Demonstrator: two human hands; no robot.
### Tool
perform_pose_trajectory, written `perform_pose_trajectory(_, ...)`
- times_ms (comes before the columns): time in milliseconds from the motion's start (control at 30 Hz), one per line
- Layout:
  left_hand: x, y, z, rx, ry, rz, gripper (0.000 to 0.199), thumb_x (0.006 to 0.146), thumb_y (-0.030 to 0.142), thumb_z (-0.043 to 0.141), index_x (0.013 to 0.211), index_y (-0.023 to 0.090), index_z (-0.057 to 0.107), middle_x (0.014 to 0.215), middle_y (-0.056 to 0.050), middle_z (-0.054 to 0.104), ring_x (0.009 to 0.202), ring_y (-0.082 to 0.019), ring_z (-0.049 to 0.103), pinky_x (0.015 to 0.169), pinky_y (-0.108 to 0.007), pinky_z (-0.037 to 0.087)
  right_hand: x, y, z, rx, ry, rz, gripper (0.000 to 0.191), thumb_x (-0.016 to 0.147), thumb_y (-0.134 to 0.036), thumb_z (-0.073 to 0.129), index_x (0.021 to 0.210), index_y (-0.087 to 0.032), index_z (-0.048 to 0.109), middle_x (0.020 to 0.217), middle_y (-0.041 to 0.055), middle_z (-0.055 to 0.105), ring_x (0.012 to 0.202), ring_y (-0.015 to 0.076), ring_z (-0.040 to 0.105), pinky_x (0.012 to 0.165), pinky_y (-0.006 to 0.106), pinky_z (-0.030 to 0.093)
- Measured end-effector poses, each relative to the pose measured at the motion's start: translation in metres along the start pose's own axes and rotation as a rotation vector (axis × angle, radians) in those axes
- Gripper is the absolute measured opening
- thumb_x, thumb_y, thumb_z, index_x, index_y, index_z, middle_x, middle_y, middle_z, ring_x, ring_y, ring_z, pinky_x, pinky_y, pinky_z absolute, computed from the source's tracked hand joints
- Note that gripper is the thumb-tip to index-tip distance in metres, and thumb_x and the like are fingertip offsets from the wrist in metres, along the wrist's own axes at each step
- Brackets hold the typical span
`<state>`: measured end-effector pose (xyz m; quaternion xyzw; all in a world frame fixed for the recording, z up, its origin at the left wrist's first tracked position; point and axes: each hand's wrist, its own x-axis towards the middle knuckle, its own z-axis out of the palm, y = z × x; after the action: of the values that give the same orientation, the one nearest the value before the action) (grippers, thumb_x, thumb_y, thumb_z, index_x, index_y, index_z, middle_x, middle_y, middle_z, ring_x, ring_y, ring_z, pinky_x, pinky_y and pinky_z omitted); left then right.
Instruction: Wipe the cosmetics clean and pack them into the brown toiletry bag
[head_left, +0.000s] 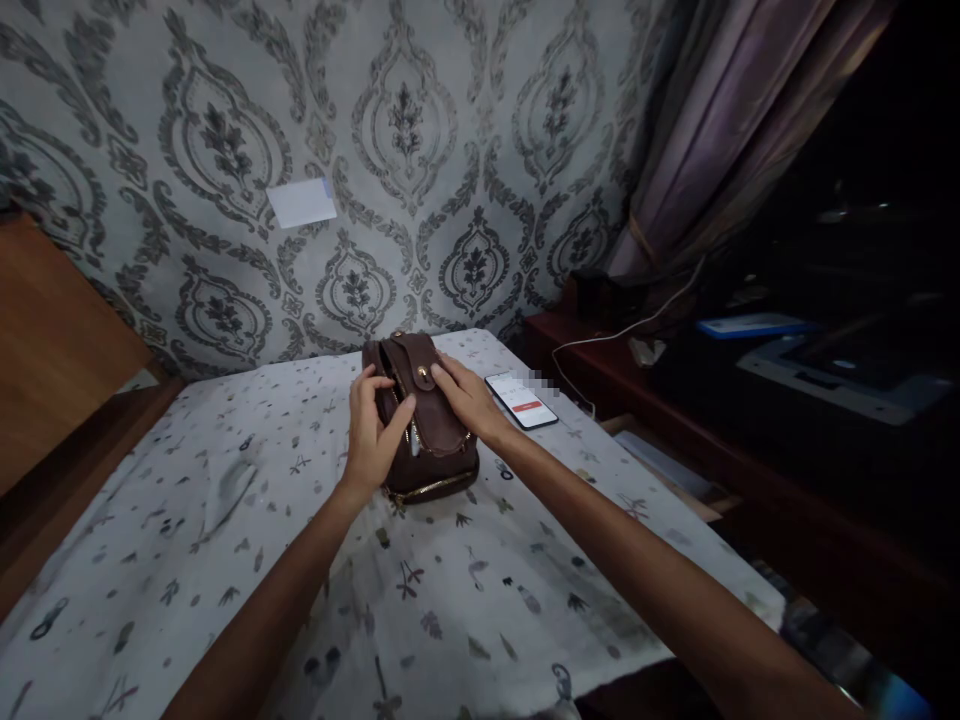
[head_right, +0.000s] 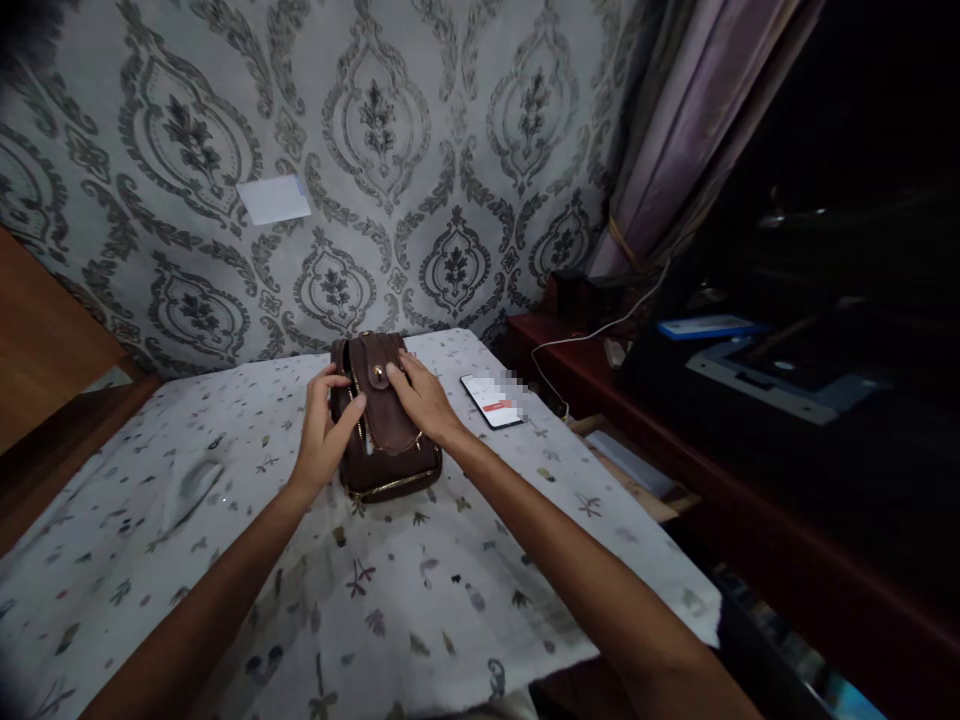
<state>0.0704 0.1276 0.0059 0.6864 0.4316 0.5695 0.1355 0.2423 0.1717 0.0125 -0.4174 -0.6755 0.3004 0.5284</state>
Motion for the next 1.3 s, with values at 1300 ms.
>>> perform_pose_trajectory(1300, -0.026, 0.015, 0.003, 0.018, -0.041, -0.11, 0.028, 0.085, 0.033, 0.067, 0.068, 0.021, 0.049, 0.154, -0.012, 0.041, 0.144, -0.029, 0.039, 0.118, -0.048, 0.032, -0.09, 0.026, -0.003, -0.028, -0.059, -0.128, 0.067, 0.097, -0.06, 0.046, 0.154, -0.027, 0.034, 0.166, 0.0091, 0.022, 0.157, 0.0246, 0.011, 0.128, 0.049, 0.01)
